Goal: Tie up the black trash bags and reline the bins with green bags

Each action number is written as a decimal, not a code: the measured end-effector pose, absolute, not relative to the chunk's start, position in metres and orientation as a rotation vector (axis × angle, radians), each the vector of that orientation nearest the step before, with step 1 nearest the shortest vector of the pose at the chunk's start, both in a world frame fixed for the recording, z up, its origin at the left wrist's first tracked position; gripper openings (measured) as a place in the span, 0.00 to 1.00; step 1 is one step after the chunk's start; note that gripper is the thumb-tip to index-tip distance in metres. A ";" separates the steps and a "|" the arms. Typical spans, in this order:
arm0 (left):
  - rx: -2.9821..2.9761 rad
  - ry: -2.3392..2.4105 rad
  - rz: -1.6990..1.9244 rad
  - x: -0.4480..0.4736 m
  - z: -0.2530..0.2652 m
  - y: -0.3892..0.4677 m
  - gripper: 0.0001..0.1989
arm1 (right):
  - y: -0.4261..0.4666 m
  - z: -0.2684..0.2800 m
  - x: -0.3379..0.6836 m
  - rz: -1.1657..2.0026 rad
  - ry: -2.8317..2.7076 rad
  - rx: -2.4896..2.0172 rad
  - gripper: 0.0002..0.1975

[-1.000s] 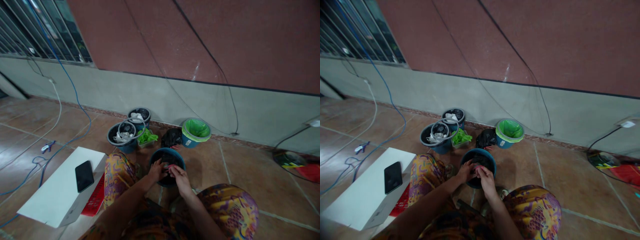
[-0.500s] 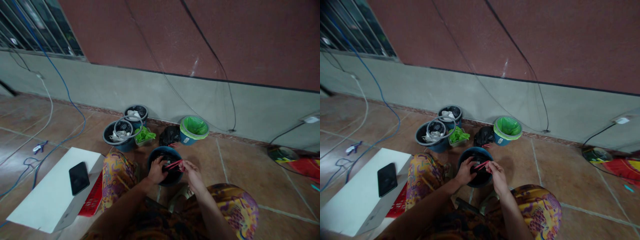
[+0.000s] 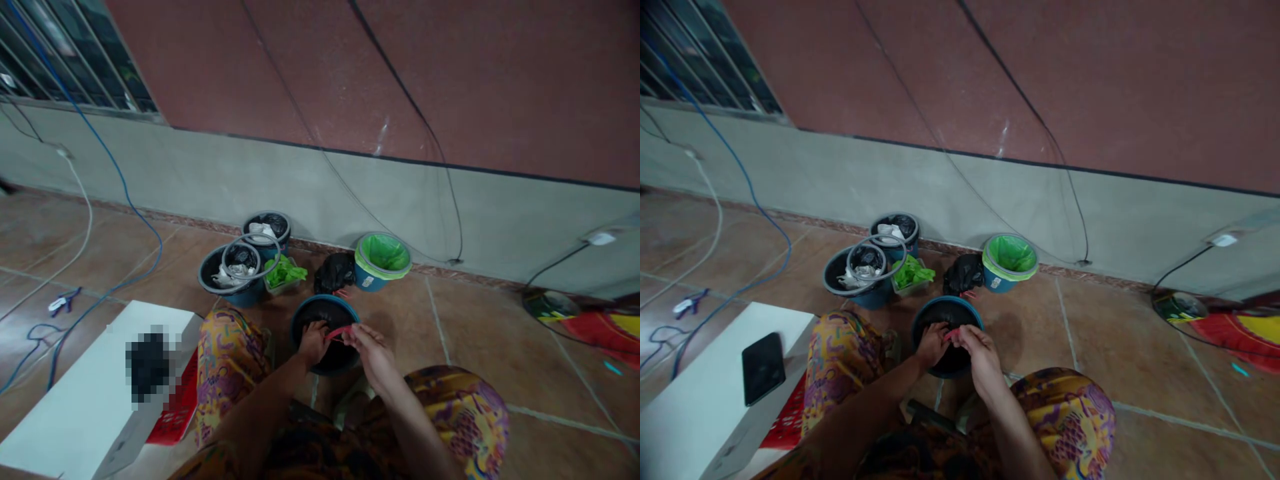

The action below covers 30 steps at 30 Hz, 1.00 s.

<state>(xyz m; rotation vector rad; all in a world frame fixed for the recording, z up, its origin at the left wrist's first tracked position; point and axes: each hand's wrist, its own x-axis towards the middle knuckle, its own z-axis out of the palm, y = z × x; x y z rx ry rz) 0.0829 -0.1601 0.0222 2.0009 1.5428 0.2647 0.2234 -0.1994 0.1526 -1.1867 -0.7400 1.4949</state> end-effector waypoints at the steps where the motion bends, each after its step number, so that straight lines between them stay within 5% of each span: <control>1: 1.991 1.552 0.252 0.080 0.018 -0.160 0.19 | -0.199 0.153 0.229 1.487 -0.652 -1.195 0.15; 5: 1.967 1.543 0.214 0.070 0.010 -0.163 0.23 | -0.196 0.152 0.247 1.432 -0.450 -1.243 0.17; 11: 2.035 1.466 0.555 0.088 0.028 -0.171 0.50 | -0.190 0.157 0.245 1.493 -0.683 -1.284 0.18; 13: 2.072 1.346 0.669 0.101 0.036 -0.168 0.45 | -0.191 0.159 0.238 1.504 -0.748 -1.265 0.18; 17: 2.055 1.205 0.650 0.116 0.035 -0.159 0.12 | -0.194 0.160 0.230 1.521 -0.754 -1.221 0.17; 28: 2.034 1.416 0.398 0.094 0.015 -0.162 0.13 | -0.195 0.154 0.246 1.451 -0.493 -1.253 0.16; 30: 2.068 1.409 0.488 0.096 0.030 -0.164 0.20 | -0.190 0.159 0.249 1.450 -0.558 -1.221 0.15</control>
